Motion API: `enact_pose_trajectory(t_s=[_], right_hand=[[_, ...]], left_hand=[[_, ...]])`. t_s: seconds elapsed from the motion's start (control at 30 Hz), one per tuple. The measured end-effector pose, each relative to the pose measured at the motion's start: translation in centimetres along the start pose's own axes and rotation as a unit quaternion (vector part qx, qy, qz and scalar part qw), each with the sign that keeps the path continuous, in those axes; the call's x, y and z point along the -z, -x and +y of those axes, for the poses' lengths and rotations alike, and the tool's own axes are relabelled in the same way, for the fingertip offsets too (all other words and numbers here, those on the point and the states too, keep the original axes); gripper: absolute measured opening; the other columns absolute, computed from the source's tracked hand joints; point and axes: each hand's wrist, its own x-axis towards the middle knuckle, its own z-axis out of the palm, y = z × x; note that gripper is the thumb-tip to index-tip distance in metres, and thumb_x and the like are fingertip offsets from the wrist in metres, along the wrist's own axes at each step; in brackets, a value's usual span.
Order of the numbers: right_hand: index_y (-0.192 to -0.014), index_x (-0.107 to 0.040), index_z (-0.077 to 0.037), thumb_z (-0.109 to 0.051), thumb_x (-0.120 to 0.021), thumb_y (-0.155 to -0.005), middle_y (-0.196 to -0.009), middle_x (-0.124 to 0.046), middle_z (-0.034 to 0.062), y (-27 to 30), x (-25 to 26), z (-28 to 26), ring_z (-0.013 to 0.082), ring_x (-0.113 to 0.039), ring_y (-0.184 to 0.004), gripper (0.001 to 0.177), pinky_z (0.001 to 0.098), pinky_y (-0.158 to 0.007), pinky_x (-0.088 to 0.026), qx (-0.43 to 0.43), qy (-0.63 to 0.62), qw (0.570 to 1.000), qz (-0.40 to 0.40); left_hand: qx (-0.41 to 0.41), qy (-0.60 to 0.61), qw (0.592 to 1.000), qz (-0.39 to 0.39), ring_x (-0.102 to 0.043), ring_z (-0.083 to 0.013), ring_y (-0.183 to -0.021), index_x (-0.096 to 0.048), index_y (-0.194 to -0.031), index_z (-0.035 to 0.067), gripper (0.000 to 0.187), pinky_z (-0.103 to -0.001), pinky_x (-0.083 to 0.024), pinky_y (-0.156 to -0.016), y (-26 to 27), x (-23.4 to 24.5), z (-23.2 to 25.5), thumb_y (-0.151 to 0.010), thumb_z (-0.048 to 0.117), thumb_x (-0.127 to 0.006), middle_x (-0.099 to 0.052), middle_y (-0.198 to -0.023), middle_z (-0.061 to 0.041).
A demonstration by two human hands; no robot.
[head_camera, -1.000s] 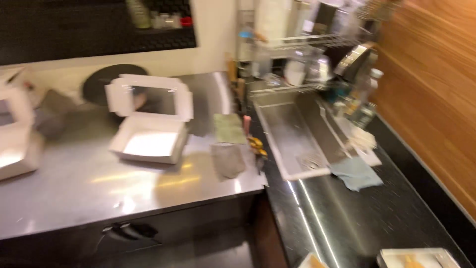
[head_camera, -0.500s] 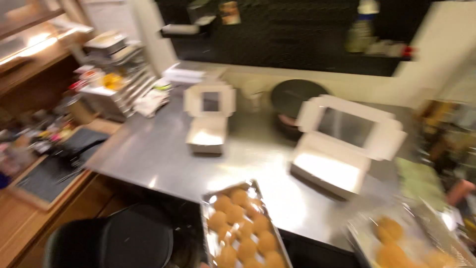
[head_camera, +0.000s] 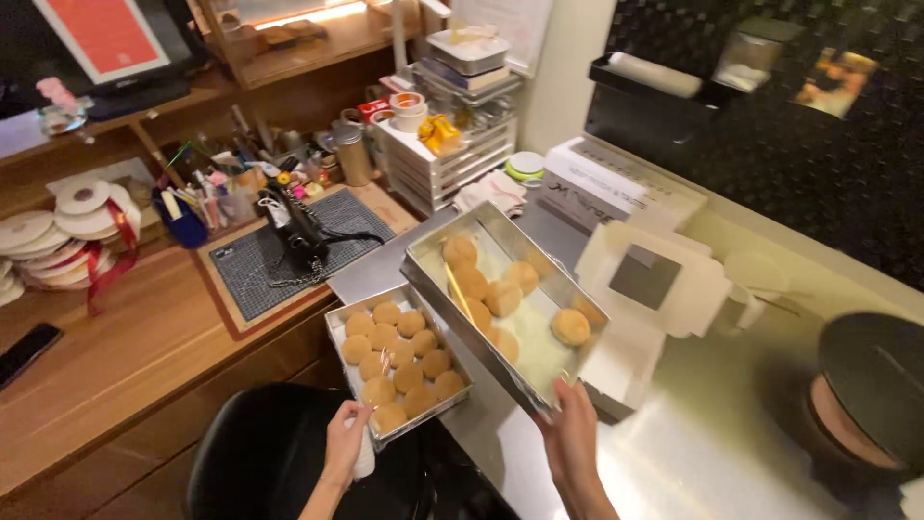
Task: Assembling a cardboard pastry box and filling it with cookies from a tray
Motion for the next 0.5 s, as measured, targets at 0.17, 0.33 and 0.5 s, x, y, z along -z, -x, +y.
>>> enact_pose_trajectory(t_s=[0.17,0.33,0.5], right_hand=[[-0.081,-0.028,-0.020,-0.018,-0.068,-0.116,-0.077,-0.025,-0.0042,-18.4,-10.2,8.2,0.0103,-0.026,-0.071,0.053,0.0329,-0.067,-0.028,0.063,0.107,0.992,-0.030],[-0.079,-0.038,-0.023,-0.025,-0.075,-0.113,-0.074,-0.035,-0.0041,-31.9,-7.5,16.3,0.0084,-0.036,-0.070,0.050,0.0303,-0.057,-0.037,0.105,0.175,0.979,-0.007],[-0.087,-0.040,-0.015,-0.032,-0.066,-0.120,-0.083,-0.041,0.0042,-32.3,-4.7,15.7,0.0191,-0.040,-0.080,0.045,0.0397,-0.079,-0.037,0.086,0.326,0.941,-0.017]], left_hand=[[0.078,-0.072,0.994,0.023,-0.055,-0.0132,-0.076,-0.065,-0.087,0.017,0.028,-0.032,-0.047,-0.073,-6.3,-4.0,-1.4,-0.105,0.031,-0.083,-0.061,-0.078,-0.001],[0.165,-0.212,0.963,-0.024,-0.075,-0.0103,-0.119,-0.066,-0.081,0.016,0.045,-0.025,-0.046,-0.104,-7.5,-2.2,0.1,-0.098,0.046,-0.094,-0.076,-0.108,0.002],[-0.040,-0.362,0.821,0.439,-0.078,-0.0385,-0.120,-0.089,-0.125,0.019,0.058,-0.048,-0.059,-0.117,-6.2,16.8,-5.2,-0.075,0.046,-0.102,-0.087,-0.121,-0.018]])
